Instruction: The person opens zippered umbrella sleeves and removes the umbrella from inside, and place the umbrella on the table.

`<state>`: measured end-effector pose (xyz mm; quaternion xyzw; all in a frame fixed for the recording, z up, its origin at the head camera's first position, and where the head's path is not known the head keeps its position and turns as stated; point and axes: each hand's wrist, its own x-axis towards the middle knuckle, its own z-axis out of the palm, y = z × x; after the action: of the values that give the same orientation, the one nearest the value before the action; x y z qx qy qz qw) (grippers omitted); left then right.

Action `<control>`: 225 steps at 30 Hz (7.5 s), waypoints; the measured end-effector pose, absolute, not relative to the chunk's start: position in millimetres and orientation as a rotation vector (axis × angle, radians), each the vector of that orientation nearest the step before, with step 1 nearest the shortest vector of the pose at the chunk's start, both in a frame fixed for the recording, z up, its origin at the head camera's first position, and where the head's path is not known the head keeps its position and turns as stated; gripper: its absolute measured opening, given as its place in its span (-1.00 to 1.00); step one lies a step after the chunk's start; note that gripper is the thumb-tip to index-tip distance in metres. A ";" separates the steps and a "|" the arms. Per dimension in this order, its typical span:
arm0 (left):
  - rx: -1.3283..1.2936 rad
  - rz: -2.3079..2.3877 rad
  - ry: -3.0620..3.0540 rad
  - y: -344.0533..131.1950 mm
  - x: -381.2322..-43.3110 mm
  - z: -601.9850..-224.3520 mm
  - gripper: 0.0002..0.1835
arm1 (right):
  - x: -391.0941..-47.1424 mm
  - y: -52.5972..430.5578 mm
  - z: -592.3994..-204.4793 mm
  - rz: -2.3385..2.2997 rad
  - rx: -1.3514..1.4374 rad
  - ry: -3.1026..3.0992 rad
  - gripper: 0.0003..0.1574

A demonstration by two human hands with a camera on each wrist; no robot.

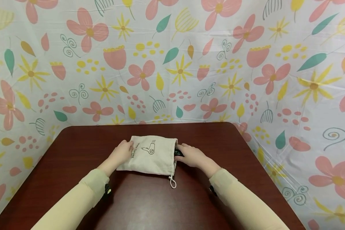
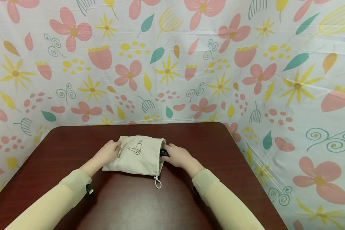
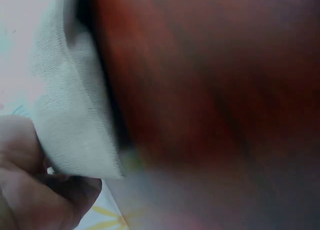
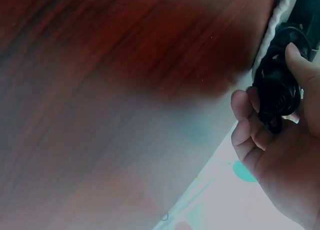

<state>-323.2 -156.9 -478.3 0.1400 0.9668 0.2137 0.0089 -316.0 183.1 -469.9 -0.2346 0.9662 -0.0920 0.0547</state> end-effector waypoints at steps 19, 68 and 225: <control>0.878 0.429 2.534 -182.1 -320.6 -451.7 0.36 | -324.1 173.6 -469.0 -0.152 -0.740 2.981 -0.28; 0.807 -0.010 2.602 -172.6 -325.7 -455.0 0.44 | -330.7 205.8 -460.1 -0.244 -0.729 2.917 -0.41; 0.767 -0.082 2.535 -156.1 -353.0 -456.3 0.67 | -332.9 248.0 -461.1 -0.432 -0.679 2.875 -0.52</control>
<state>-353.0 -156.1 -456.3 0.2809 0.9279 -0.0299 0.2434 -332.9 248.0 -461.1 -0.2269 0.9600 -0.1443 0.0781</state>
